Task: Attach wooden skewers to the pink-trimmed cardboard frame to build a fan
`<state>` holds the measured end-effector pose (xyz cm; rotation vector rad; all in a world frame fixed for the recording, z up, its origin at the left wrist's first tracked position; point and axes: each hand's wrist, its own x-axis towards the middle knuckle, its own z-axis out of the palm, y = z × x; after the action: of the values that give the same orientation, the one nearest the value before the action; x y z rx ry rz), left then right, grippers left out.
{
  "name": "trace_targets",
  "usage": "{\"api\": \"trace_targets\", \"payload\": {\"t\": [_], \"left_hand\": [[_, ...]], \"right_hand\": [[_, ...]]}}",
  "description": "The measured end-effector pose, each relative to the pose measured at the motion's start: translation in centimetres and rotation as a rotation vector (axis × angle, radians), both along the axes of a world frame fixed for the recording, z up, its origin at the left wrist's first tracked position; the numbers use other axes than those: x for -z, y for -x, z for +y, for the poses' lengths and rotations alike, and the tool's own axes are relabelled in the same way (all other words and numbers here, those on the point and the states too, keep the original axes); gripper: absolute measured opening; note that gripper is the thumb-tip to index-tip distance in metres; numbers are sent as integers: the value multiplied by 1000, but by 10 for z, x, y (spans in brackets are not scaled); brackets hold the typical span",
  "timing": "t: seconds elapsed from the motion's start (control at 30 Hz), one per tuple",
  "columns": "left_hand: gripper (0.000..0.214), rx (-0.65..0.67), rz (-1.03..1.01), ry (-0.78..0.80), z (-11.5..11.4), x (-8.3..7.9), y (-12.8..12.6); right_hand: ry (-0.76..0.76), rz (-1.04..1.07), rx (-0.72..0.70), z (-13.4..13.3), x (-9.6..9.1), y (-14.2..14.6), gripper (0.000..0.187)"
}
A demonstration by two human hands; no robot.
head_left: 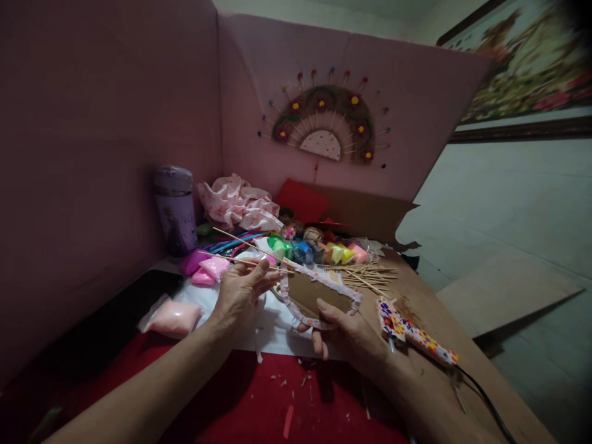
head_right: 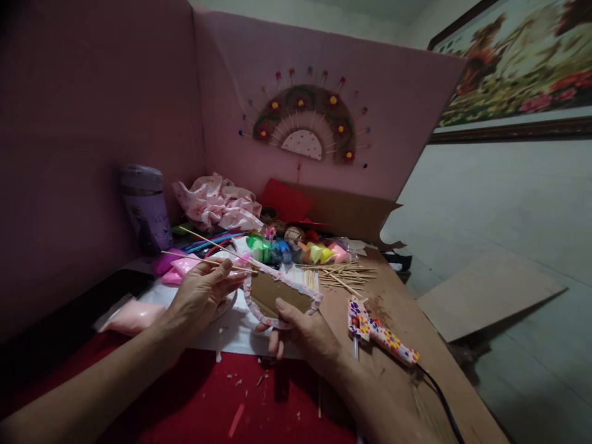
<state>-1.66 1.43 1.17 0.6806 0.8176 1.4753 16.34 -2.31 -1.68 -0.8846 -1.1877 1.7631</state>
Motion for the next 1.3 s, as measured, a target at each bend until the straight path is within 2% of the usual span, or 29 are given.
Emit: {"api": "trace_targets", "payload": {"t": [0.13, 0.27, 0.4, 0.67, 0.93, 1.3], "left_hand": [[28, 21, -22, -90, 4, 7, 1], [26, 14, -32, -86, 6, 11, 1], [25, 16, -29, -41, 5, 8, 0], [25, -2, -16, -6, 2, 5, -1], [26, -17, 20, 20, 0, 2, -1], [29, -61, 51, 47, -1, 0, -1]], "right_hand": [[7, -1, -13, 1, 2, -1, 44], [23, -5, -13, 1, 0, 0, 44], [27, 26, 1, -1, -2, 1, 38], [14, 24, -3, 2, 3, 0, 42], [29, 21, -5, 0, 0, 0, 40], [6, 20, -49, 4, 11, -5, 43]]}}
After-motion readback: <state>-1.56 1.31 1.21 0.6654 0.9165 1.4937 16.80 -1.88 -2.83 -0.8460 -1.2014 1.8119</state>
